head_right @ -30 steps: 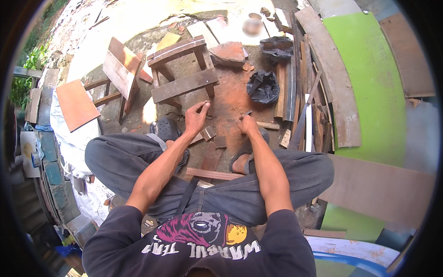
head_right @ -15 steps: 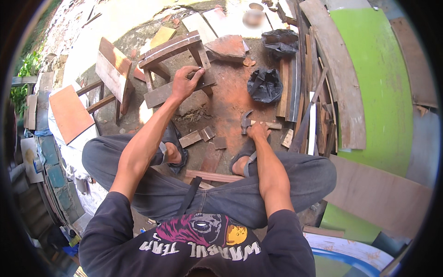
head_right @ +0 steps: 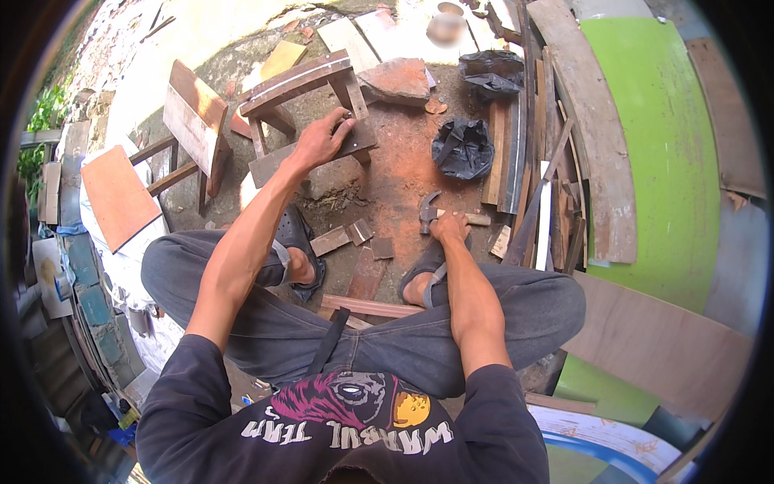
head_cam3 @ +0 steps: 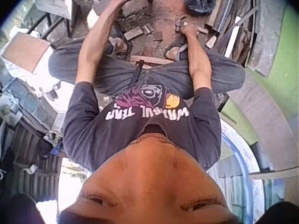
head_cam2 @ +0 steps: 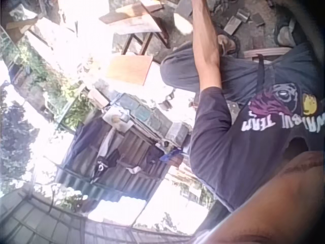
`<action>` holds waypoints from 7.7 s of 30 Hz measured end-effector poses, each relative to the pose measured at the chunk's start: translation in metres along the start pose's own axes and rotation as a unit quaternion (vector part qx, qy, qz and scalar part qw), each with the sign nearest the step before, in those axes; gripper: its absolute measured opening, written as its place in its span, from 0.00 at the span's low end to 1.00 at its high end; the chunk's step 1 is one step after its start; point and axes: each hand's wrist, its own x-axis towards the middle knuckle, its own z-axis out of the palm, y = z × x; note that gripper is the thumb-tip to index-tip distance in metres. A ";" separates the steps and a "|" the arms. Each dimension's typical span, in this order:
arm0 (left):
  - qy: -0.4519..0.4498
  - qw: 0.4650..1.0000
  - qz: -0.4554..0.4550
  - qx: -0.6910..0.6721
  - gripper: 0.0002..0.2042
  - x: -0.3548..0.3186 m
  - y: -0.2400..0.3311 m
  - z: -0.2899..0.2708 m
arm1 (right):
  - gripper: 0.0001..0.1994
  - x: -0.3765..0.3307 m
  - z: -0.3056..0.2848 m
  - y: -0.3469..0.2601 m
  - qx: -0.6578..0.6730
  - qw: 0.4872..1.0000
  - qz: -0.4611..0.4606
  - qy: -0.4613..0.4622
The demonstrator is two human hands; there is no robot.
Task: The person assembles a small wooden stool by hand, aligning wooden pieces and securing them with nails using a hammer. The person repeatedly positions the pieces, hammers nails, and adjusts the structure to complete the assembly.
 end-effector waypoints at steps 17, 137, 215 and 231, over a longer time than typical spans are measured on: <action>-0.056 0.998 -0.003 0.016 0.18 0.003 -0.005 -0.002 | 0.31 0.006 0.004 0.003 0.006 1.000 0.003 0.010; 0.215 0.955 0.202 -0.024 0.08 -0.013 -0.018 0.021 | 0.25 -0.221 -0.184 -0.152 0.285 0.822 -0.411 0.271; 0.173 0.966 0.191 -0.003 0.10 -0.015 -0.018 0.015 | 0.23 -0.180 -0.151 -0.157 0.176 0.907 -0.325 0.202; 0.171 0.968 0.184 -0.019 0.08 -0.017 -0.016 0.011 | 0.29 -0.194 -0.147 -0.161 0.252 0.857 -0.371 0.253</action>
